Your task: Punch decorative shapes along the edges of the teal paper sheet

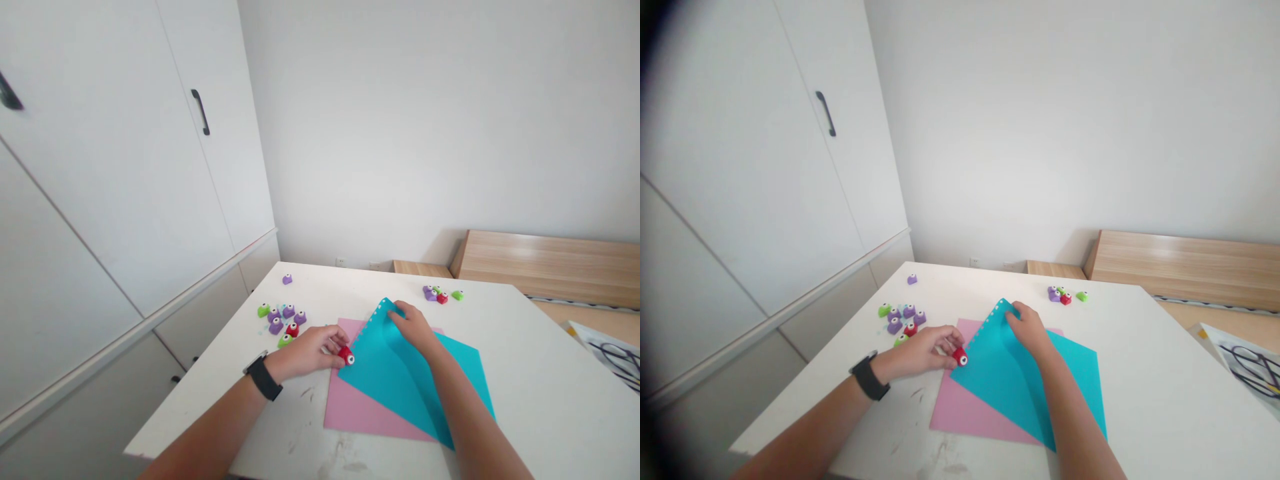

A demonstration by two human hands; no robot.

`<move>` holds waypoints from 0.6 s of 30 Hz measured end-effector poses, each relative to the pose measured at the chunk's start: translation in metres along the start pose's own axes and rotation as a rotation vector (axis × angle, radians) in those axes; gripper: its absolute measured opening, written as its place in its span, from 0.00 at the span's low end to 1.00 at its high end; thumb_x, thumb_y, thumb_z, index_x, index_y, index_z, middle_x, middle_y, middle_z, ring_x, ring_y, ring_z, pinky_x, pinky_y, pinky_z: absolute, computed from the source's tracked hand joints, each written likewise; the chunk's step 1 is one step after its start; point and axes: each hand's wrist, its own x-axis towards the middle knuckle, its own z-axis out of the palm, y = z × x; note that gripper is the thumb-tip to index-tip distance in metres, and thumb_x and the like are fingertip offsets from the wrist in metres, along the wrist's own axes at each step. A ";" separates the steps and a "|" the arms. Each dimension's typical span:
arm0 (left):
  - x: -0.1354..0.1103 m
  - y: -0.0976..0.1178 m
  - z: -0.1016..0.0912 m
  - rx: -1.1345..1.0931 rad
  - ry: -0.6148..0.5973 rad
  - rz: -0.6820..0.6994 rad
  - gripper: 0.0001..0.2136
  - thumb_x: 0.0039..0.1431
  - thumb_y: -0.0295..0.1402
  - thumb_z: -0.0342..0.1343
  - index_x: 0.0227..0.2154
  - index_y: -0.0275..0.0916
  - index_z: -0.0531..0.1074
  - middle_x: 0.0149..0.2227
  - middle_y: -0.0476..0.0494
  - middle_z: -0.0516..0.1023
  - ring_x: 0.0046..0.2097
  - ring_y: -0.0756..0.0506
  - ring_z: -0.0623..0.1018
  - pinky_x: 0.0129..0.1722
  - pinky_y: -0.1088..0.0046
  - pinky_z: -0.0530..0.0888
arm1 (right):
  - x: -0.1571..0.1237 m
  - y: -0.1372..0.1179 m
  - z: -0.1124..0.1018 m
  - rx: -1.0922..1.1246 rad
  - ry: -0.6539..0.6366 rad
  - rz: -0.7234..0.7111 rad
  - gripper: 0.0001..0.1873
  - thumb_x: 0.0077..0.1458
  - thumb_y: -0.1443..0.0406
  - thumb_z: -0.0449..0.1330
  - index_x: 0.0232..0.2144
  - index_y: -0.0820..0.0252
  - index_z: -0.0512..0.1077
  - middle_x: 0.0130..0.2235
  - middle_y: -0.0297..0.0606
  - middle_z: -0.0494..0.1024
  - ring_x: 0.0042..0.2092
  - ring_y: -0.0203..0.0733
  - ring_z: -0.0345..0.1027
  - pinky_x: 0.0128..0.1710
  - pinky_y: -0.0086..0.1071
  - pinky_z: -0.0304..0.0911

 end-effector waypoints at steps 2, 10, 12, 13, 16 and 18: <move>0.001 -0.005 0.002 -0.036 0.043 -0.041 0.25 0.48 0.43 0.68 0.47 0.38 0.72 0.42 0.39 0.82 0.43 0.42 0.80 0.43 0.67 0.74 | 0.000 0.000 0.001 -0.002 0.004 0.007 0.13 0.55 0.60 0.53 0.34 0.58 0.76 0.36 0.39 0.80 0.42 0.49 0.73 0.44 0.36 0.62; 0.001 0.000 0.007 0.160 0.182 -0.163 0.26 0.45 0.53 0.66 0.40 0.38 0.77 0.38 0.42 0.82 0.35 0.43 0.80 0.32 0.72 0.72 | -0.004 -0.007 -0.003 -0.004 0.049 -0.052 0.13 0.57 0.59 0.51 0.32 0.57 0.73 0.34 0.37 0.79 0.39 0.47 0.72 0.42 0.34 0.61; 0.000 0.002 0.007 0.141 0.162 -0.174 0.27 0.45 0.53 0.66 0.41 0.37 0.77 0.38 0.41 0.82 0.35 0.42 0.81 0.32 0.72 0.72 | -0.005 -0.009 -0.005 -0.015 0.080 -0.059 0.14 0.57 0.58 0.50 0.33 0.57 0.73 0.35 0.38 0.79 0.40 0.47 0.72 0.42 0.35 0.61; 0.000 0.003 0.007 0.128 0.155 -0.178 0.27 0.45 0.54 0.66 0.41 0.37 0.77 0.37 0.41 0.82 0.35 0.42 0.81 0.32 0.72 0.72 | -0.005 -0.010 -0.005 -0.022 0.094 -0.057 0.14 0.57 0.58 0.50 0.34 0.57 0.73 0.36 0.39 0.79 0.41 0.47 0.72 0.43 0.35 0.61; 0.001 0.001 0.010 0.095 0.141 -0.185 0.26 0.47 0.53 0.65 0.41 0.37 0.77 0.34 0.42 0.82 0.33 0.43 0.80 0.30 0.72 0.71 | -0.007 -0.013 -0.007 -0.039 0.115 -0.054 0.14 0.58 0.58 0.50 0.36 0.57 0.73 0.38 0.40 0.79 0.42 0.48 0.72 0.44 0.35 0.61; 0.001 -0.002 0.012 0.058 0.126 -0.193 0.25 0.47 0.52 0.65 0.41 0.36 0.77 0.31 0.42 0.82 0.31 0.44 0.79 0.28 0.73 0.70 | -0.009 -0.016 -0.008 -0.048 0.118 -0.059 0.13 0.58 0.59 0.50 0.36 0.57 0.73 0.38 0.39 0.79 0.42 0.47 0.72 0.43 0.34 0.61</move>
